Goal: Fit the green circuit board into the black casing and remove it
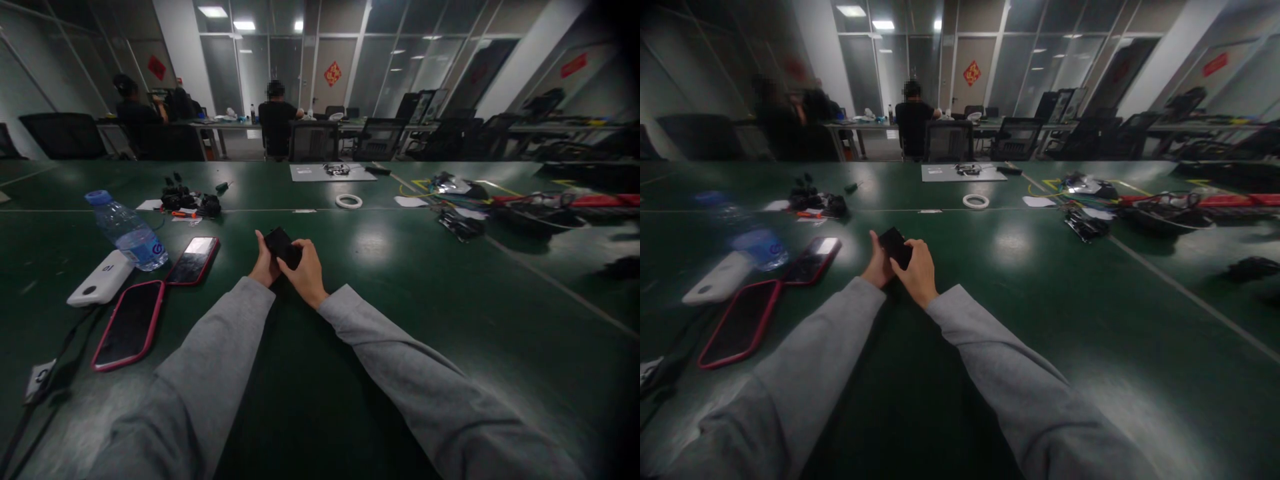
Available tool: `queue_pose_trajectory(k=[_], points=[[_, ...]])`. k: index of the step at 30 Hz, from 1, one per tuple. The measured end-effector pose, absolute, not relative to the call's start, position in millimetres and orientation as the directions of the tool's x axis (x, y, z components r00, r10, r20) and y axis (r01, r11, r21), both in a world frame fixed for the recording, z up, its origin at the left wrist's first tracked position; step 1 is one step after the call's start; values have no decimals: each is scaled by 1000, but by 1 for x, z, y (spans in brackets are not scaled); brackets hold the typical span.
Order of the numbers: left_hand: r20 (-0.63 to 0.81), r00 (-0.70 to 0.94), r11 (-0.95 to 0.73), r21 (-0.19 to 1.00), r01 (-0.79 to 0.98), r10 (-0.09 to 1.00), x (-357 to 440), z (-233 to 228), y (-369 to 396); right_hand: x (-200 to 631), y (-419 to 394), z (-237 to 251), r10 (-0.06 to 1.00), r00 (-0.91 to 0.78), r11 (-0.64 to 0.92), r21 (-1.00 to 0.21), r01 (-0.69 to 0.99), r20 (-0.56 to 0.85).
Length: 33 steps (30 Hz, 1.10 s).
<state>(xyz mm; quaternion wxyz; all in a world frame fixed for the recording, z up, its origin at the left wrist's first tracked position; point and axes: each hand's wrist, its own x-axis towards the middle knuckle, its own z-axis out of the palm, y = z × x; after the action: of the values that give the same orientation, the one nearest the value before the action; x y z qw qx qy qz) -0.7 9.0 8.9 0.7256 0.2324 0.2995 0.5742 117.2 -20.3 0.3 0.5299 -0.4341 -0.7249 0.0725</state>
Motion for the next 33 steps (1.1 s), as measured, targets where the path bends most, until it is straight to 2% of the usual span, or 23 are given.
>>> queue_pose_trajectory(k=[3,7,10,12,16,20,28,33], points=[[-196,170,257,644,-720,966,-5,10,6,115,-22,-2,688,-142,641,-506,577,711],[-218,102,213,578,-788,971,-11,9,4,113,-26,-2,636,-246,719,-447,532,731],[-175,107,183,506,-843,979,-15,8,5,114,-31,4,596,-297,775,-436,458,746],[-123,157,197,477,-857,980,-17,8,5,115,-35,8,605,-300,777,-466,422,737],[-117,186,220,554,-803,976,-18,8,6,118,-39,12,657,-258,741,-543,395,709],[-117,210,237,606,-759,971,-16,10,5,119,-40,11,673,-237,726,-566,390,701],[-89,297,294,563,-772,951,-15,16,2,120,-42,13,626,-268,762,-500,411,732],[-97,243,254,565,-785,965,-14,20,1,119,-43,11,608,-288,769,-457,448,740]])
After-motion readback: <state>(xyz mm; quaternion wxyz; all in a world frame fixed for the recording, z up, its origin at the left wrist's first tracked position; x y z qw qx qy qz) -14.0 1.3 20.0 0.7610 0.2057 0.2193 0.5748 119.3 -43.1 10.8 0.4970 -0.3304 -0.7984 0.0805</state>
